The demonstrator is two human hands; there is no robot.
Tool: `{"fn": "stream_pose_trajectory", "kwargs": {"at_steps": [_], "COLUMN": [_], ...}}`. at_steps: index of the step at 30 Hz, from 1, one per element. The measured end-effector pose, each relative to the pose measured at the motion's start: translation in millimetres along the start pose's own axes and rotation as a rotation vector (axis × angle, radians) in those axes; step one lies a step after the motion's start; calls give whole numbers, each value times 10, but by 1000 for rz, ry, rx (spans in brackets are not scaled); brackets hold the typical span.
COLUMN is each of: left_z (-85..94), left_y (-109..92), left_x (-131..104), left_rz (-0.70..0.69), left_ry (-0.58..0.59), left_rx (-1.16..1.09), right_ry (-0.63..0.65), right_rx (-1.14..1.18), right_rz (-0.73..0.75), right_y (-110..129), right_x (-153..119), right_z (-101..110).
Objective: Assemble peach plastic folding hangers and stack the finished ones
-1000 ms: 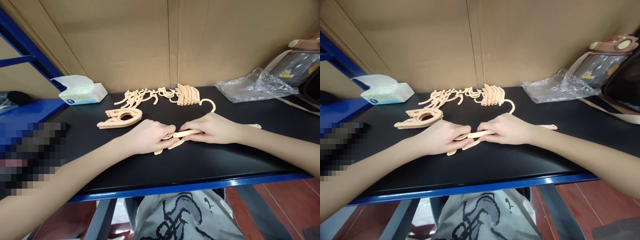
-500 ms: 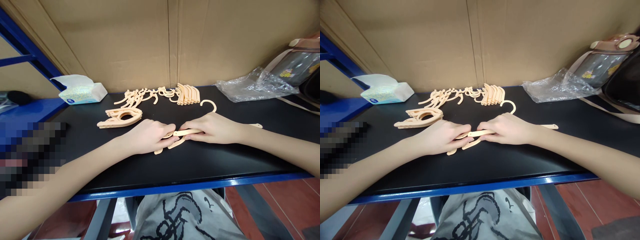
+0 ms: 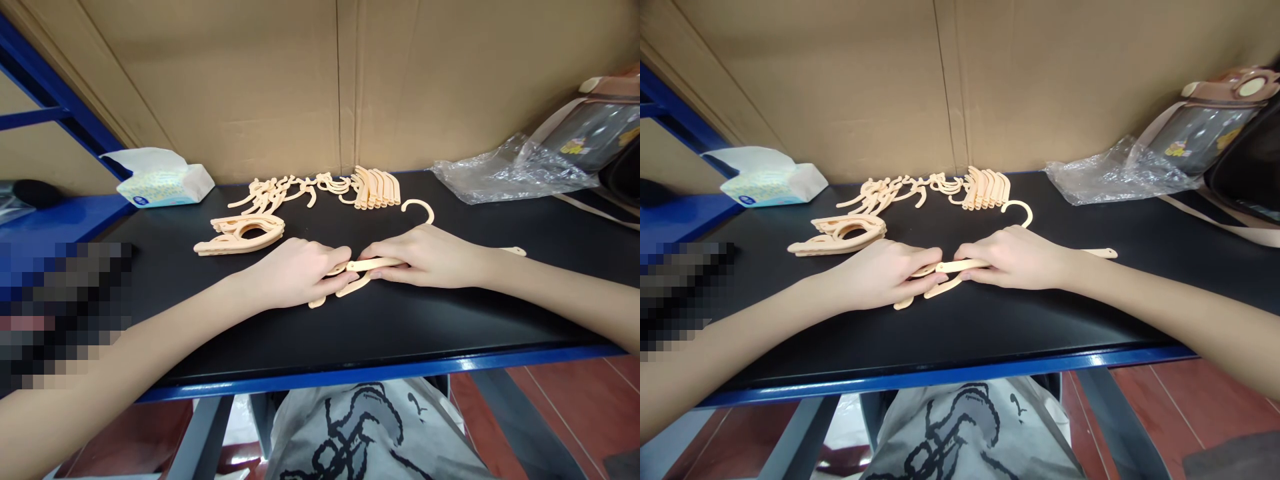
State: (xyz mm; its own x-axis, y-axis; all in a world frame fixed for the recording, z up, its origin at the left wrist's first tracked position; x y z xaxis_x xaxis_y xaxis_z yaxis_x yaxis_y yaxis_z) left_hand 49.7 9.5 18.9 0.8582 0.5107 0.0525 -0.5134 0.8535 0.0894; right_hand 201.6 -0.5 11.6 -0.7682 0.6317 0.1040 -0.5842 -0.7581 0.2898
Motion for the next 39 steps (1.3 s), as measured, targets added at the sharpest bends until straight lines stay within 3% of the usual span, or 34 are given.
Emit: {"fn": "stream_pose_trajectory", "kwargs": {"at_steps": [39], "left_z": [2], "left_y": [-2], "left_x": [-4], "left_rz": [7], "left_ry": [27], "left_rx": [19], "right_ry": [21], "right_rx": [7], "right_rz": [-8], "right_y": [14], "right_x": [-6], "right_z": [10]}}
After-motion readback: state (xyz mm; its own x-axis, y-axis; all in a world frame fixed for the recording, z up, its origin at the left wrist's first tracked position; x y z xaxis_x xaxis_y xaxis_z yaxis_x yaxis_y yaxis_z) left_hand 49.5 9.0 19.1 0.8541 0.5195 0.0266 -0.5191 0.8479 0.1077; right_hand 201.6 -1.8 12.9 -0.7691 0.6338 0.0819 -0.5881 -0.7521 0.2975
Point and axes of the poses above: each hand's wrist, its own x-axis towards the middle knuckle, its own z-axis out of the back of the hand, y = z × x, the point moved 5 cm from there along x, towards the middle knuckle, and after that the axes turned 6 degrees about x, right-handed, at the moved point
